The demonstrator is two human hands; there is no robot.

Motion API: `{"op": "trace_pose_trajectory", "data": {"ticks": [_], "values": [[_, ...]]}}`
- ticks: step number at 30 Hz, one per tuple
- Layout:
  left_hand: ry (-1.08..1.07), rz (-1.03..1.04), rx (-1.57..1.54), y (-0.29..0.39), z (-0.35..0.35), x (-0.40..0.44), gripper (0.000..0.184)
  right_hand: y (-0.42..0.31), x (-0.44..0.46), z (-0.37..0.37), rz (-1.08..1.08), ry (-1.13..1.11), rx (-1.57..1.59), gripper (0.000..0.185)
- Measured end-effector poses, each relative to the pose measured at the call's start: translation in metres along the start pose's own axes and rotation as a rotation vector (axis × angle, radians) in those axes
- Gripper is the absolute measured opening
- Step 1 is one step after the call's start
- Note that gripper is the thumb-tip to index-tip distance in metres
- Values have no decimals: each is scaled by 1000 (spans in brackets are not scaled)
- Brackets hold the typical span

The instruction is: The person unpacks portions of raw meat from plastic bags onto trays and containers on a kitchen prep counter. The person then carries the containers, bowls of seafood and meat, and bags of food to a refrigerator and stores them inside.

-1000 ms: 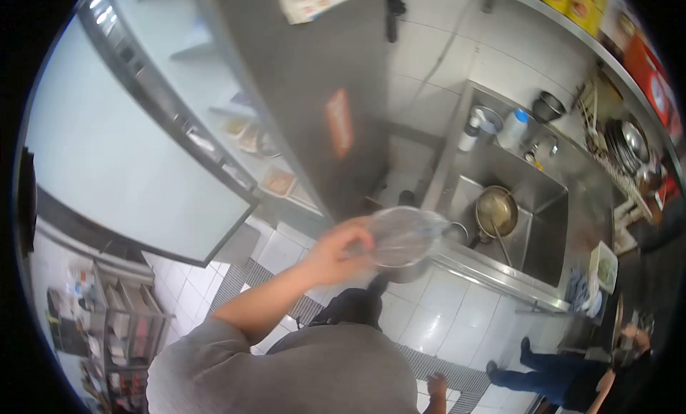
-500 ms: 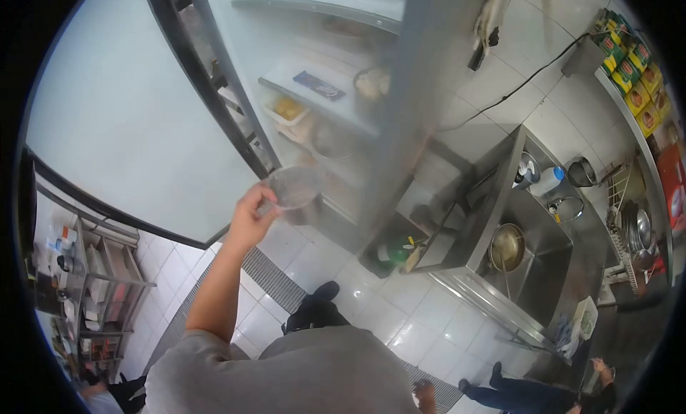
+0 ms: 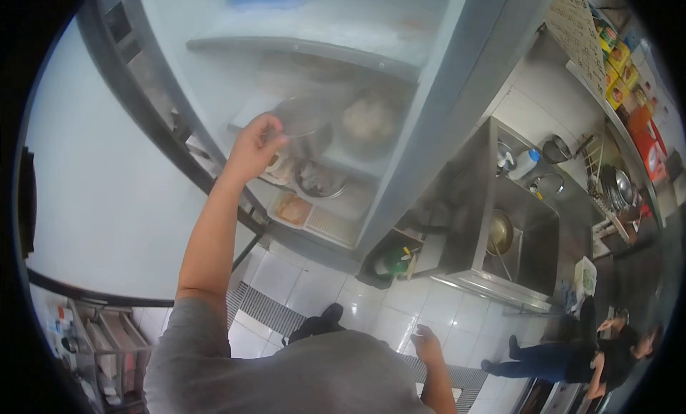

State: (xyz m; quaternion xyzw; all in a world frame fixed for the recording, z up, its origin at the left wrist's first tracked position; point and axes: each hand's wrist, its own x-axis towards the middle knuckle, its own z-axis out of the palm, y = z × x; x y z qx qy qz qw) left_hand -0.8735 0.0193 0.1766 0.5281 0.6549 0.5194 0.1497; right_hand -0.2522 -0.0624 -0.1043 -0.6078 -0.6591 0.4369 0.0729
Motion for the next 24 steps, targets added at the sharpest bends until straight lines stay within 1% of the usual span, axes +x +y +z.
{"op": "trace_pose_trajectory", "data": {"ticks": [1,2,3,4,5,6,7,8,9,10,11,12,13,14,15,16,17,18,20,21,22,23,24], "values": [[-15,10,-8,0,2,7,27,-9,-4,3,39,-15,-20,50],[-25,54,103,0,5,13,29,-13,-8,7,79,-32,-39,49],[-31,97,214,1,9,18,33,2,-9,12,89,-22,-31,49],[-43,104,211,1,13,21,33,44,-7,21,37,-58,-110,51],[50,113,159,1,18,22,50,67,-7,28,-14,-95,-188,52],[138,121,106,1,24,21,67,59,-16,28,0,-90,-177,52],[118,129,99,-2,28,18,67,44,-29,21,118,-80,-161,51],[155,109,5,-9,26,13,81,31,-40,17,239,-67,-140,50],[182,90,-93,-18,25,7,96,48,-46,17,254,-99,-121,52],[220,180,0,-30,24,0,98,56,-51,17,294,-68,-89,52],[249,277,75,-45,26,-9,100,68,-55,14,295,-74,-175,55],[276,254,129,-46,29,-20,98,79,-65,12,319,-72,-252,57],[339,258,172,-56,36,-31,95,91,-72,10,377,-60,-259,59],[440,217,206,-48,47,-43,90,106,-77,4,439,-48,-266,61],[493,270,245,-41,52,-54,83,128,-83,-1,404,36,-206,62],[538,339,290,-38,59,-66,75,156,-81,-5,409,66,-182,61],[562,380,288,-27,72,-77,64,157,-85,-22,462,124,-125,59],[620,469,153,-20,93,-87,52,150,-81,-41,503,171,-72,57],[597,544,77,1,129,-112,49,163,-72,-63,487,327,30,51],[511,550,13,9,151,-129,44,166,-64,-79,507,349,39,51],[428,554,-36,20,177,-146,40,171,-51,-95,497,419,87,49],[267,587,-126,39,207,-156,37,174,-39,-111,487,486,136,46],[109,614,-211,58,235,-167,35,178,-24,-126,497,491,146,46]]}}
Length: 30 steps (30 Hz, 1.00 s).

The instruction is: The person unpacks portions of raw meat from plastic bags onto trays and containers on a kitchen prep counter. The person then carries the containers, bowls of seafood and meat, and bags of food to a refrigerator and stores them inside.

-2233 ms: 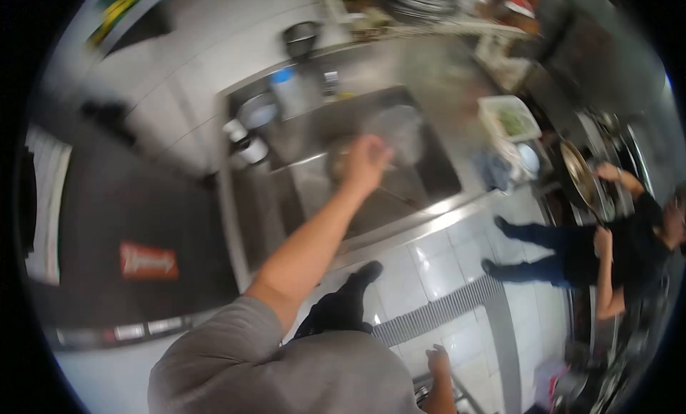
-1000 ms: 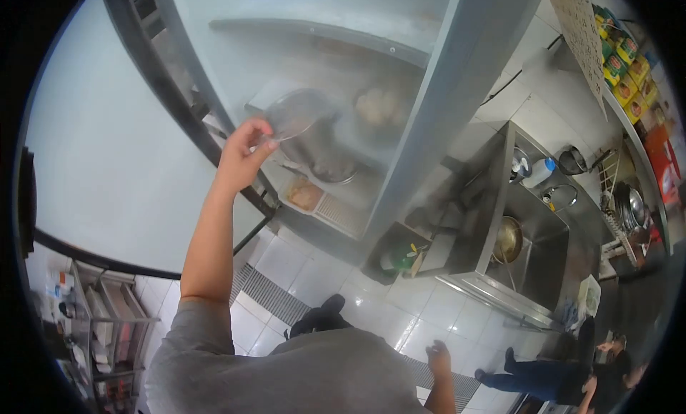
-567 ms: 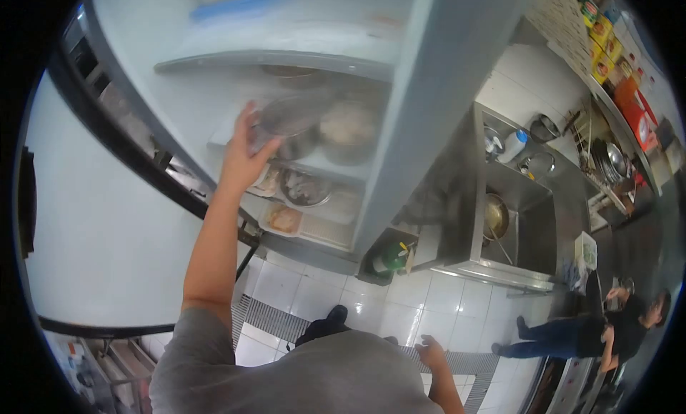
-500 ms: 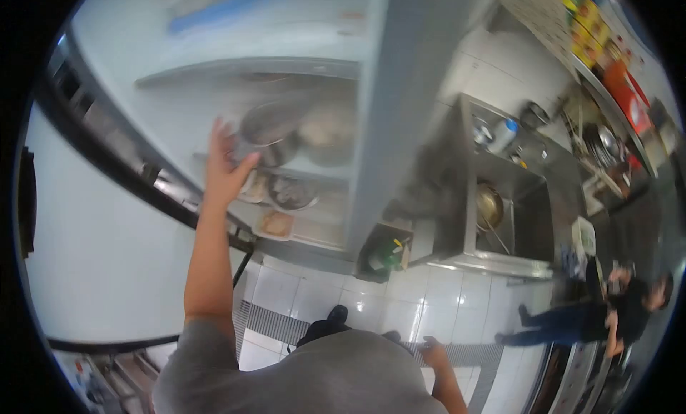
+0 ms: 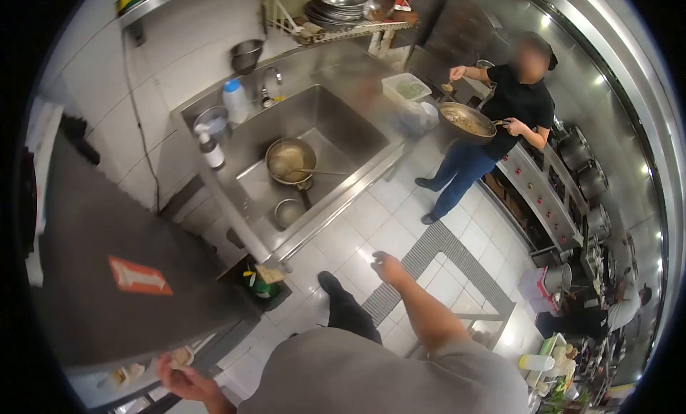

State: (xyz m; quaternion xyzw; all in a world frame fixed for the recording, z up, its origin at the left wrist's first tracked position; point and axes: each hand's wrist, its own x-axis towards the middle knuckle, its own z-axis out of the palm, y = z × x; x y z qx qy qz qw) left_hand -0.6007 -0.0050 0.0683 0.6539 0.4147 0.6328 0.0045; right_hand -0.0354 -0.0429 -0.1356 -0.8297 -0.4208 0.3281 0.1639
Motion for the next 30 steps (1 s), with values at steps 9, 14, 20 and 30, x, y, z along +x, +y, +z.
{"op": "trace_pose_trajectory", "data": {"ticks": [9,14,20,30], "values": [[-627,-368,81,29,228,32,40,-80,147,-28,-192,94,398,33],[-643,-441,188,9,322,44,49,-130,236,-106,-416,289,249,31],[-725,-329,676,1,364,46,64,-114,430,-285,-103,790,-219,69],[-753,-363,712,-7,363,42,64,-87,508,-348,128,512,-629,61]]}}
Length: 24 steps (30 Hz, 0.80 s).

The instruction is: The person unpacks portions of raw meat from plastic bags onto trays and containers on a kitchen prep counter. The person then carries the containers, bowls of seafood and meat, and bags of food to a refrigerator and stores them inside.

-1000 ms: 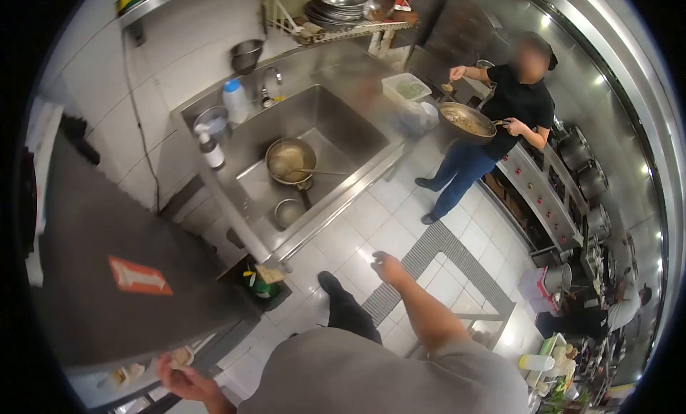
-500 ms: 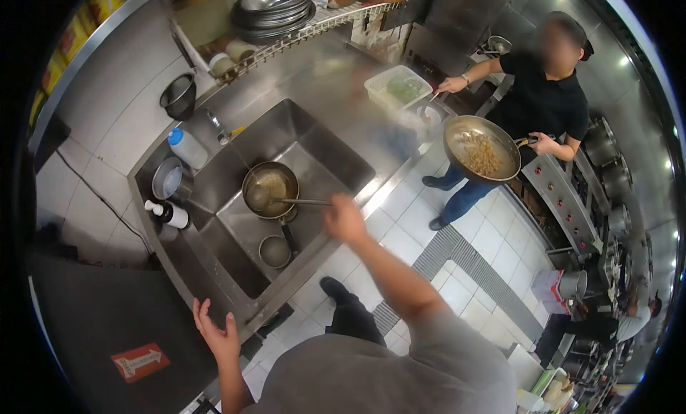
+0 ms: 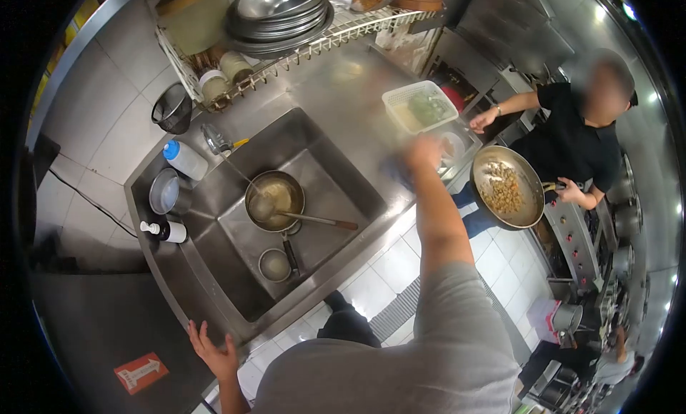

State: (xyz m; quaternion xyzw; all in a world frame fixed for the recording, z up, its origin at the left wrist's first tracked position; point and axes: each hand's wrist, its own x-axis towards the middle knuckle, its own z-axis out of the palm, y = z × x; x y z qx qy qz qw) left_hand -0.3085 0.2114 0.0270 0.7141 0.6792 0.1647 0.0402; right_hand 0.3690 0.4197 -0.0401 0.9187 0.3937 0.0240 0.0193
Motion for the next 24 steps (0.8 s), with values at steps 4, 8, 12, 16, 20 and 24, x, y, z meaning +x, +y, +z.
{"op": "trace_pose_trajectory", "data": {"ticks": [4,8,12,16,20,24], "values": [[-18,2,36,1,0,4,63,-7,7,16,19,-81,55,47],[-10,24,69,0,0,2,63,-12,0,9,-148,38,3,45],[-10,15,8,1,-1,5,60,-12,-5,-7,-318,141,141,54],[13,84,70,28,1,22,58,-33,-28,-37,-556,503,456,59],[-211,-175,-1078,126,42,92,65,-90,-104,-93,-751,509,737,60],[-773,-549,-1935,172,85,152,72,-139,-191,-113,-1151,310,918,63]]}}
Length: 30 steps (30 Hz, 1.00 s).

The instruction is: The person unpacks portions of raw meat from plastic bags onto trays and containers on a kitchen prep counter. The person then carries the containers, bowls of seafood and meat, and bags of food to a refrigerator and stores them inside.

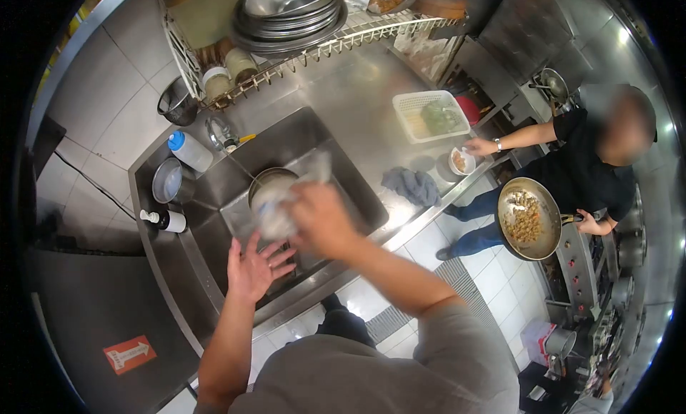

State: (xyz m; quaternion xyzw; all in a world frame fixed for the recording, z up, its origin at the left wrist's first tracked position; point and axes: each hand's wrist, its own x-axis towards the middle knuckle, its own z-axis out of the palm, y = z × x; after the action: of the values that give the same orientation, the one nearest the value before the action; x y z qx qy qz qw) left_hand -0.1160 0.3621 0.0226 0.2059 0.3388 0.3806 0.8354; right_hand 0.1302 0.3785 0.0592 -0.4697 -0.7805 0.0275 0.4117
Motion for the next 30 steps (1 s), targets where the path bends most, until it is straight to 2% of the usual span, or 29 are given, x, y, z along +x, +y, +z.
{"op": "trace_pose_trajectory", "data": {"ticks": [1,2,4,5,7,9,11,12,13,14,15,18,19,21,22,23,24,26,27,28,29,30], "values": [[-200,-69,-232,-5,-4,12,75,-16,-1,12,-66,-15,128,61],[-233,13,-431,-14,-20,16,78,-29,-3,22,-145,-78,200,57],[-92,202,-307,-19,-27,7,79,-39,-2,25,-280,-214,336,59],[-91,207,-308,-23,-36,0,79,-36,1,20,-284,-216,338,59],[-5,285,-310,-30,-61,-16,83,-9,8,-7,-104,-257,390,65],[38,296,-296,-29,-82,-40,86,76,-8,8,214,-43,8,68],[111,308,-229,-21,-91,-71,94,209,-22,12,430,119,-514,77],[127,321,-234,-15,-86,-86,94,254,-30,9,621,243,-759,86],[114,333,-208,-8,-81,-103,96,292,-45,-8,814,31,-846,90],[109,349,-183,-6,-81,-120,99,319,-62,-16,938,-57,-890,90],[176,360,-180,-12,-97,-139,101,325,-57,-22,1258,-183,-840,85],[330,405,-268,-24,-113,-196,101,329,-57,-26,1187,-429,-924,69],[387,425,-301,-29,-111,-210,101,318,-60,-21,1052,-339,-941,48],[435,479,-320,-37,-111,-231,102,328,-80,-12,1007,-251,-650,43],[467,510,-321,-40,-111,-244,103,314,-78,-5,994,-300,-668,40],[437,543,-340,-37,-99,-246,95,295,-74,2,974,-348,-681,38],[478,594,-353,-41,-103,-249,95,286,-76,11,877,-338,-689,36],[354,494,-545,-58,-129,-262,86,328,-112,37,717,-315,-736,46],[359,519,-556,-67,-136,-269,83,316,-110,39,714,-413,-763,49],[363,544,-567,-77,-142,-275,81,322,-122,46,603,-402,-801,47],[469,513,-625,-85,-145,-281,79,310,-119,45,567,-372,-699,43],[564,474,-694,-90,-149,-287,77,292,-115,45,546,-383,-769,41]]}}
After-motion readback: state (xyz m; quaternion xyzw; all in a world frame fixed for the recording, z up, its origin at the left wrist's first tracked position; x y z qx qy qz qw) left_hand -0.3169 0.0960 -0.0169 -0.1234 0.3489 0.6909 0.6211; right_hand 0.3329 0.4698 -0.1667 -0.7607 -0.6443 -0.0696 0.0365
